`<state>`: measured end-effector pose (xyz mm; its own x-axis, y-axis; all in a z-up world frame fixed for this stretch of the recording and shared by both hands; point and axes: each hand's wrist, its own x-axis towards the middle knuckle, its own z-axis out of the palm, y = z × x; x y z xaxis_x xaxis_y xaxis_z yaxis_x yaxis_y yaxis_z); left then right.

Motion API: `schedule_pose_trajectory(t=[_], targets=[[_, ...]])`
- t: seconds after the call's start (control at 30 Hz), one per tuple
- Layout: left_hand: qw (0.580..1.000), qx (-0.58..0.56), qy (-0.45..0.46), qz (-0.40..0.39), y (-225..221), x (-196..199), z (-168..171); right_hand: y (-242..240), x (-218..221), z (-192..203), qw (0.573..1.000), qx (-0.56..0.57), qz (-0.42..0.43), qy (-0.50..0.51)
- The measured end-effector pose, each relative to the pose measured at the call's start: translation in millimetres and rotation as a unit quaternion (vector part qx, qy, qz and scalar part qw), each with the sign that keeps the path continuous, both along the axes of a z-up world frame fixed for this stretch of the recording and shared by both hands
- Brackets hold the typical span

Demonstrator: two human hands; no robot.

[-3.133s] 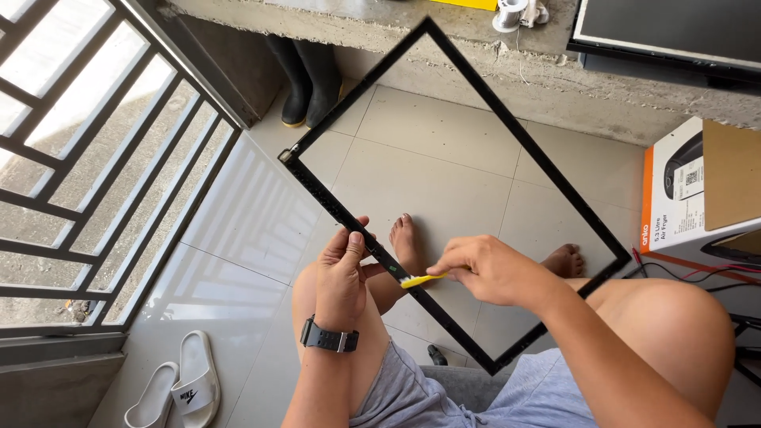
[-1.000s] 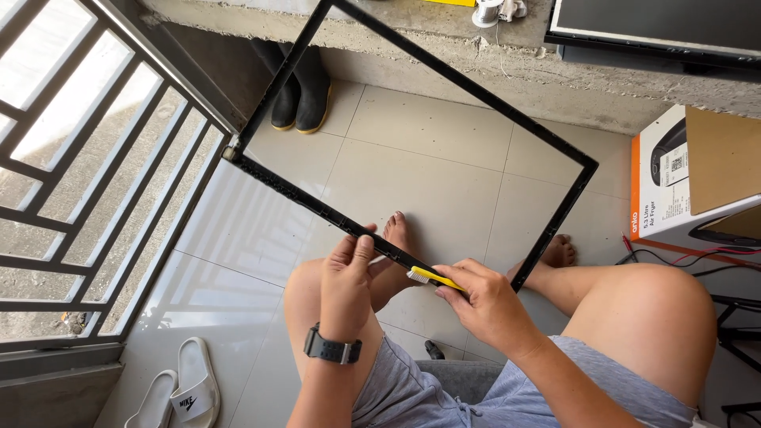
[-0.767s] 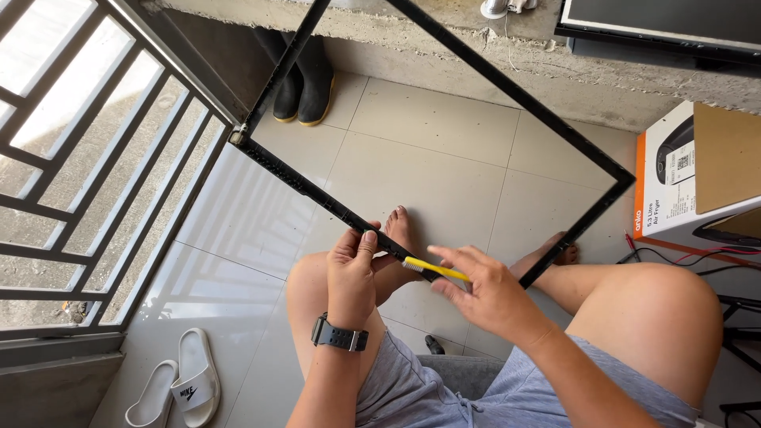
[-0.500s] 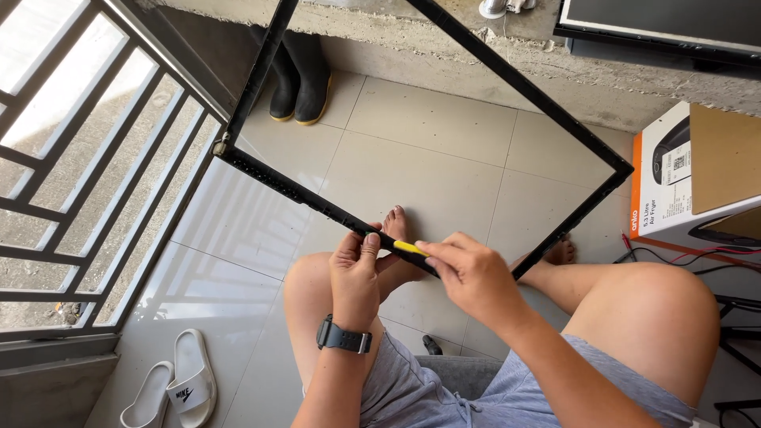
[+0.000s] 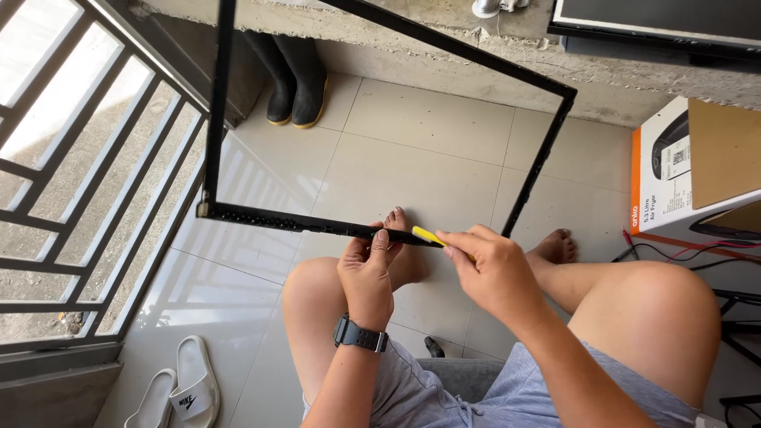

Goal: Scraping adhesive residue or plastic burrs from a monitor frame using small hand tools

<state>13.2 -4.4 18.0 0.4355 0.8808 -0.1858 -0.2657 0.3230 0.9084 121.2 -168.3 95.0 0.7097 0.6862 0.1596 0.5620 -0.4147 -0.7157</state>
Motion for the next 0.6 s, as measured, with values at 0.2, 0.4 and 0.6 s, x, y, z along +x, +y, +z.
schedule_pose_trajectory(t=[0.2, 0.4, 0.6], targets=[[0.999, -0.029, -0.018, 0.003, -11.4, 10.4, -16.8, -4.6, 1.1, 7.2, 0.993, -0.105, 0.028, -0.038], [0.999, -0.030, -0.038, 0.003, -15.2, 17.9, 16.4, -1.8, 8.4, -9.0, 0.998, -0.049, 0.028, -0.016], [0.997, -0.066, -0.033, 0.001, -9.3, 26.4, 10.2, -2.4, 12.1, -1.8, 0.998, -0.017, -0.004, -0.053]])
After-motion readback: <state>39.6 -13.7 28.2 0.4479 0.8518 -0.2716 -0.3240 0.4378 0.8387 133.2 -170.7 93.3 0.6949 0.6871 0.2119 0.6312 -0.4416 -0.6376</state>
